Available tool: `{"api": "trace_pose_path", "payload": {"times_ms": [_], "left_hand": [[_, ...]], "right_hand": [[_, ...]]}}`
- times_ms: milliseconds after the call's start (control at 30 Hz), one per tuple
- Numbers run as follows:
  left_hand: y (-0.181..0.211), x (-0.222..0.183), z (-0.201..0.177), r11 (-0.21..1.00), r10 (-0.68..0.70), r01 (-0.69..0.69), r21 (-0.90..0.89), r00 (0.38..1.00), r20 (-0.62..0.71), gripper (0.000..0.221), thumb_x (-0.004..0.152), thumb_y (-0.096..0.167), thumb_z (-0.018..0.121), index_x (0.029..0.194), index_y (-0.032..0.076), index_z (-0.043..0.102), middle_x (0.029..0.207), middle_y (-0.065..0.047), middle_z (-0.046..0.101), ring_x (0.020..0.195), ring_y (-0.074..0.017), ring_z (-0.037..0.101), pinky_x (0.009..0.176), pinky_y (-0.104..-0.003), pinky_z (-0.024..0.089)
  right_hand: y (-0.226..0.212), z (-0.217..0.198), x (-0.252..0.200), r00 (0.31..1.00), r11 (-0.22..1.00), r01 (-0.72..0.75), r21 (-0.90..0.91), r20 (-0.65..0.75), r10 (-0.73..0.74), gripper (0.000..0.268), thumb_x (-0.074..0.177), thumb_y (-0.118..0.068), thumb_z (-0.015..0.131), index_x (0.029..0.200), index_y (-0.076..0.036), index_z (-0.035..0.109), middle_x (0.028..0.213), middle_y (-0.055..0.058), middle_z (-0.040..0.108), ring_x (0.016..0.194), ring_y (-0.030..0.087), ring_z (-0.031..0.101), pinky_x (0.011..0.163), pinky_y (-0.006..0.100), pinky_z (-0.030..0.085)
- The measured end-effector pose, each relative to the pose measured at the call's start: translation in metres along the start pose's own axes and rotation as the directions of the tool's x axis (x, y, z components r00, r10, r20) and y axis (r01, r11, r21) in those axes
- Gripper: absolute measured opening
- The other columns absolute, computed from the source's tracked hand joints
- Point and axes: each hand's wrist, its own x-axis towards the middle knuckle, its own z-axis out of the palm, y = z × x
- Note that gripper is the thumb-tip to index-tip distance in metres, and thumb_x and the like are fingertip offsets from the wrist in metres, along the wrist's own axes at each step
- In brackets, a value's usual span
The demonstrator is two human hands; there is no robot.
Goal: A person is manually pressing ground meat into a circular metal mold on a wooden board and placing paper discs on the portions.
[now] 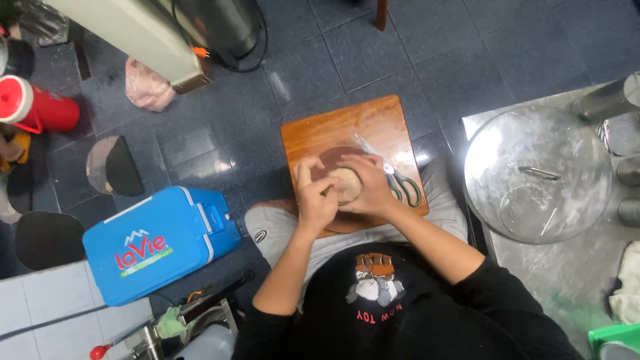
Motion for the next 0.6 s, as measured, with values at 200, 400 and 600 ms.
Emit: {"api": "trace_pose_path", "payload": {"times_ms": [200, 400, 600], "left_hand": [[-0.047, -0.034, 0.029, 0.994, -0.013, 0.017, 0.112, 0.999, -0.038, 0.014, 0.075, 0.006, 0.072, 0.065, 0.014, 0.069, 0.103, -0.005, 0.048, 0.109, -0.0319, 0.048, 0.102, -0.043, 0.041], [-0.014, -0.016, 0.014, 0.994, -0.043, 0.048, 0.100, 0.998, -0.050, 0.015, 0.073, 0.006, 0.075, 0.063, 0.014, 0.068, 0.104, -0.003, 0.050, 0.101, -0.0295, 0.049, 0.092, -0.038, 0.043], [-0.047, -0.046, 0.038, 0.976, -0.119, 0.134, 0.169, 0.988, -0.096, 0.008, 0.067, 0.002, 0.074, 0.062, 0.006, 0.069, 0.103, -0.006, 0.050, 0.097, -0.0304, 0.051, 0.086, -0.039, 0.045]], "right_hand": [[0.043, 0.036, -0.028, 0.999, 0.999, -0.008, -0.041, -0.040, 0.007, 0.095, 0.041, -0.052, 0.094, 0.123, -0.013, 0.066, 0.123, 0.006, 0.073, 0.118, 0.020, 0.067, 0.102, 0.039, 0.033], [0.011, 0.022, -0.020, 0.988, 0.997, -0.037, -0.073, -0.155, 0.026, 0.091, 0.048, -0.054, 0.093, 0.125, -0.013, 0.064, 0.125, 0.003, 0.072, 0.118, 0.019, 0.067, 0.099, 0.038, 0.034], [0.054, 0.057, -0.053, 0.984, 0.986, -0.075, -0.146, -0.168, 0.050, 0.088, 0.051, -0.048, 0.094, 0.125, -0.013, 0.063, 0.116, 0.005, 0.073, 0.104, 0.021, 0.070, 0.094, 0.042, 0.037]]}}
